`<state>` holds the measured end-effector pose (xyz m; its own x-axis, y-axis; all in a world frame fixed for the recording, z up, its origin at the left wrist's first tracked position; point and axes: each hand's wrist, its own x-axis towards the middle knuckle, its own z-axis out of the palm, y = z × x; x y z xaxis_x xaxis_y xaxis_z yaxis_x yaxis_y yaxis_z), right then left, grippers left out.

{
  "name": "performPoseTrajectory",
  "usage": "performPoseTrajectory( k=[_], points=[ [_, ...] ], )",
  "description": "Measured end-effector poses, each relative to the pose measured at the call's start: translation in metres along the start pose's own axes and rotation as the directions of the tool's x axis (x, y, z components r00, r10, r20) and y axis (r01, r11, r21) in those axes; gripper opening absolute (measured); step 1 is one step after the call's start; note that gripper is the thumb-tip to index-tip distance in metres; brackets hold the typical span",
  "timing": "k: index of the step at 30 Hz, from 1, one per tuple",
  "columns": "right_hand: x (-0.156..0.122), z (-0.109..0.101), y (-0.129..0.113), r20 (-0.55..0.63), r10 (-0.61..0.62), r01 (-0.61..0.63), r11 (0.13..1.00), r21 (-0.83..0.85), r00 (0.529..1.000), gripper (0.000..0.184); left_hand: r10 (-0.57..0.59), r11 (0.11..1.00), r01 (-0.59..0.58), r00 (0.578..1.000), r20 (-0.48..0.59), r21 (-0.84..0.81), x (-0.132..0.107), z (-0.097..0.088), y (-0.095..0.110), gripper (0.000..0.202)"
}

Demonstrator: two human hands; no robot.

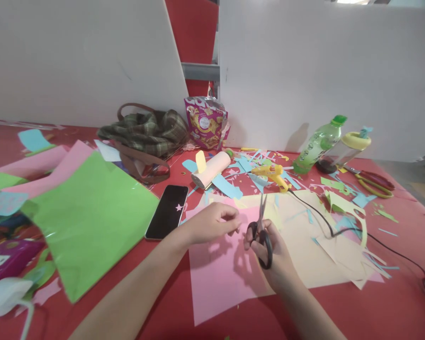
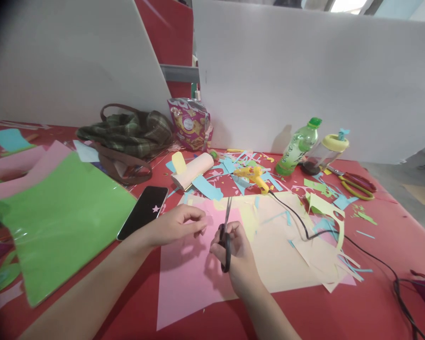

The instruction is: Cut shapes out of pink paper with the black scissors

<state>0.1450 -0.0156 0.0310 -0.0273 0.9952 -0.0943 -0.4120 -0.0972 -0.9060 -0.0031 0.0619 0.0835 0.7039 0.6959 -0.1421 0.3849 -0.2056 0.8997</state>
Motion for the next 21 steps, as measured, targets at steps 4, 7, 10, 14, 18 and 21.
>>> performPoseTrajectory(
  k=[4,7,10,14,18,21],
  points=[
    [-0.002,0.000,-0.001,0.187,0.029,-0.019,0.998,-0.054,0.982,0.032,-0.004,0.998,0.000,0.998,-0.061,-0.065,-0.004,-0.014,0.004,0.025],
    [-0.004,0.000,-0.005,0.291,0.055,-0.030,0.995,-0.090,0.955,0.034,-0.005,0.997,-0.002,0.995,-0.095,-0.079,-0.007,-0.018,0.007,0.023],
    [-0.005,0.001,-0.007,0.347,0.080,-0.041,0.992,-0.119,0.935,0.038,-0.007,0.998,0.003,0.997,-0.072,-0.055,-0.008,-0.017,0.009,0.022],
    [-0.005,0.001,-0.009,0.355,0.114,-0.063,0.986,-0.152,0.928,0.040,-0.003,1.000,0.004,0.999,-0.050,0.023,-0.007,-0.013,0.009,0.024],
    [-0.006,-0.001,-0.007,0.360,0.120,-0.062,0.984,-0.169,0.925,0.040,-0.005,0.998,0.006,0.999,-0.033,0.057,-0.008,-0.010,0.007,0.024],
    [-0.006,-0.002,-0.006,0.356,0.123,-0.063,0.982,-0.176,0.927,0.040,0.008,0.997,-0.007,1.000,-0.018,0.072,-0.008,-0.009,0.006,0.024]
  ],
)
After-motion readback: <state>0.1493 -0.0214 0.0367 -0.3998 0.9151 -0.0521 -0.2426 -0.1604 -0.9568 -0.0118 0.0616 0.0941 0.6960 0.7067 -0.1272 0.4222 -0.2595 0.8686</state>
